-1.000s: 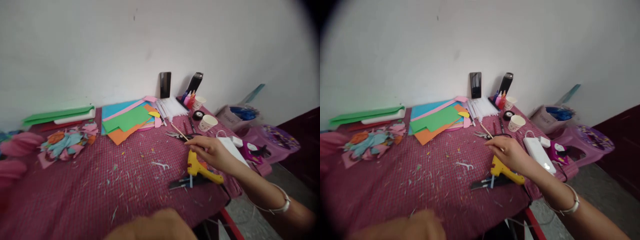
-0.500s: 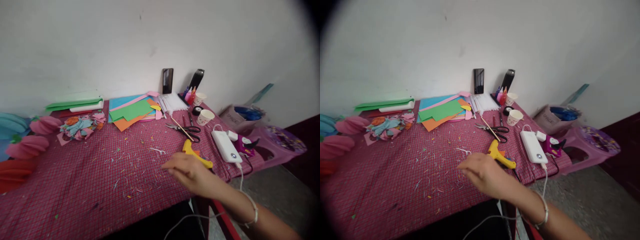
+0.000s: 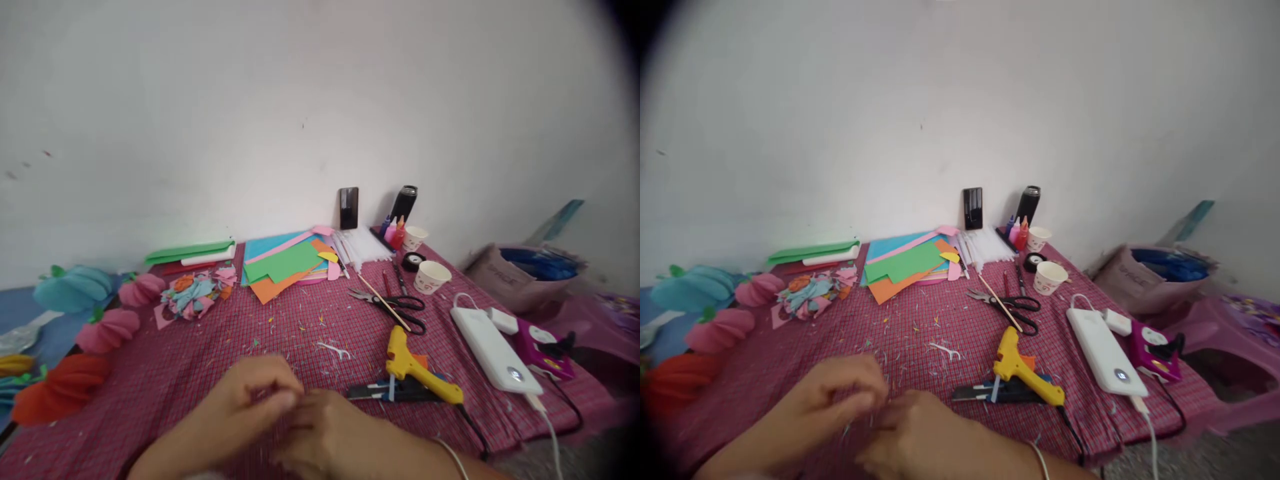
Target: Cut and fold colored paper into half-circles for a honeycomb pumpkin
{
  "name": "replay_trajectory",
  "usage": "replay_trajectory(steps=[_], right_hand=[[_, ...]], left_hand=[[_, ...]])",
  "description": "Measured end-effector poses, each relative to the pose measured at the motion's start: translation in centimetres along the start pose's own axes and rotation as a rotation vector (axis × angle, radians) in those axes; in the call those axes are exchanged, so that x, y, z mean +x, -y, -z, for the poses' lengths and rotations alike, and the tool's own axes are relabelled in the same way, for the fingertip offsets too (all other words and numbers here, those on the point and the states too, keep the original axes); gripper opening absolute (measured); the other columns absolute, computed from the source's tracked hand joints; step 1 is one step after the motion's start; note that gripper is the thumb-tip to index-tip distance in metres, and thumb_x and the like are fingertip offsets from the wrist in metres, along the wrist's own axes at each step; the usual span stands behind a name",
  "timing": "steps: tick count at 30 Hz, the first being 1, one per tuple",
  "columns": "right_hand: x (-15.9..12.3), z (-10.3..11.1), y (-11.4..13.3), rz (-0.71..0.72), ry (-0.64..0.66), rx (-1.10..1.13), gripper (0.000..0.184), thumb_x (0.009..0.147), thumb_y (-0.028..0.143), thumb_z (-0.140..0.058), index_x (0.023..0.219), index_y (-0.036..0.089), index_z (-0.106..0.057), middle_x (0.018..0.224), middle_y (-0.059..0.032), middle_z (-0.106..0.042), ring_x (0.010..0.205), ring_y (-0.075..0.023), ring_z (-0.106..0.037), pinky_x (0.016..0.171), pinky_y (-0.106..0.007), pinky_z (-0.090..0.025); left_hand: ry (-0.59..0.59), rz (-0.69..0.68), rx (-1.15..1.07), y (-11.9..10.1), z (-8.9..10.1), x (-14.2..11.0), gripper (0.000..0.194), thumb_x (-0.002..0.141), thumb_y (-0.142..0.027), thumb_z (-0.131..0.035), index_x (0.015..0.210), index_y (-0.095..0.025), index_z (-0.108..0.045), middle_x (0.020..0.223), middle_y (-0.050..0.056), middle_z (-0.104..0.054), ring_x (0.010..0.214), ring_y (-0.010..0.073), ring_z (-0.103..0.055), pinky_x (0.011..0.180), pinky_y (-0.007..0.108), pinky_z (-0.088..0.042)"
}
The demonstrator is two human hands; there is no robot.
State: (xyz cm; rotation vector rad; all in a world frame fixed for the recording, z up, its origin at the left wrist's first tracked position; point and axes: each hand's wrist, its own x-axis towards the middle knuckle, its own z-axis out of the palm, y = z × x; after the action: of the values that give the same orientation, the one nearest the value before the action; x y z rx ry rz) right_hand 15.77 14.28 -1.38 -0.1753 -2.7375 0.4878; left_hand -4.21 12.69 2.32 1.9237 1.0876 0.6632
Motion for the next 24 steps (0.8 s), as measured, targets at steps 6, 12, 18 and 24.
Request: replay_trajectory(steps=[6,12,18,24], right_hand=[[0.3,-4.4,-2.8,0.073,0.001,0.028,0.015,0.097,0.026,-0.052,0.098,0.017,-0.064,0.077,0.0017,-0.068,0.071,-0.0113,-0.058,0.066,-0.025,-0.040],[-0.8,-9.5,-4.8,0.106,0.029,0.132,0.015,0.095,0.025,-0.052,0.108,0.021,-0.059,0.082,0.0013,-0.068,0.076,-0.0120,-0.060,0.067,-0.024,-0.043],[-1.5,-10.2,-5.2,0.065,0.080,0.168,0.014,0.094,0.027,-0.054,0.105,0.020,-0.060,0.085,0.0001,-0.069,0.074,-0.0114,-0.060,0.063,-0.022,-0.043],[-1.2,-8.0,-5.0,0.005,0.037,0.230,0.009,0.092,0.020,-0.055,0.095,0.019,-0.063,0.081,0.0009,-0.069,0.075,-0.0106,-0.062,0.066,-0.021,-0.043]], left_hand=[[-0.250,0.054,0.701,9.4,6.5,9.6,0.040,0.085,-0.025,-0.050,0.123,-0.016,-0.057,0.126,0.014,-0.062,0.119,0.0272,-0.055,0.103,0.046,-0.042],[-0.226,0.189,0.776,15.0,8.9,16.2,0.085,0.068,-0.038,-0.065,0.143,-0.009,-0.037,0.146,0.023,-0.043,0.133,0.0381,-0.042,0.109,0.052,-0.033],[-0.220,0.185,0.759,17.6,9.6,18.2,0.072,0.065,-0.028,-0.063,0.134,-0.015,-0.050,0.133,0.018,-0.057,0.122,0.0349,-0.053,0.104,0.047,-0.038],[-0.421,0.136,0.666,16.2,11.8,19.1,0.029,0.086,-0.038,-0.044,0.085,-0.018,-0.064,0.088,0.010,-0.069,0.093,0.0253,-0.063,0.086,0.036,-0.047]])
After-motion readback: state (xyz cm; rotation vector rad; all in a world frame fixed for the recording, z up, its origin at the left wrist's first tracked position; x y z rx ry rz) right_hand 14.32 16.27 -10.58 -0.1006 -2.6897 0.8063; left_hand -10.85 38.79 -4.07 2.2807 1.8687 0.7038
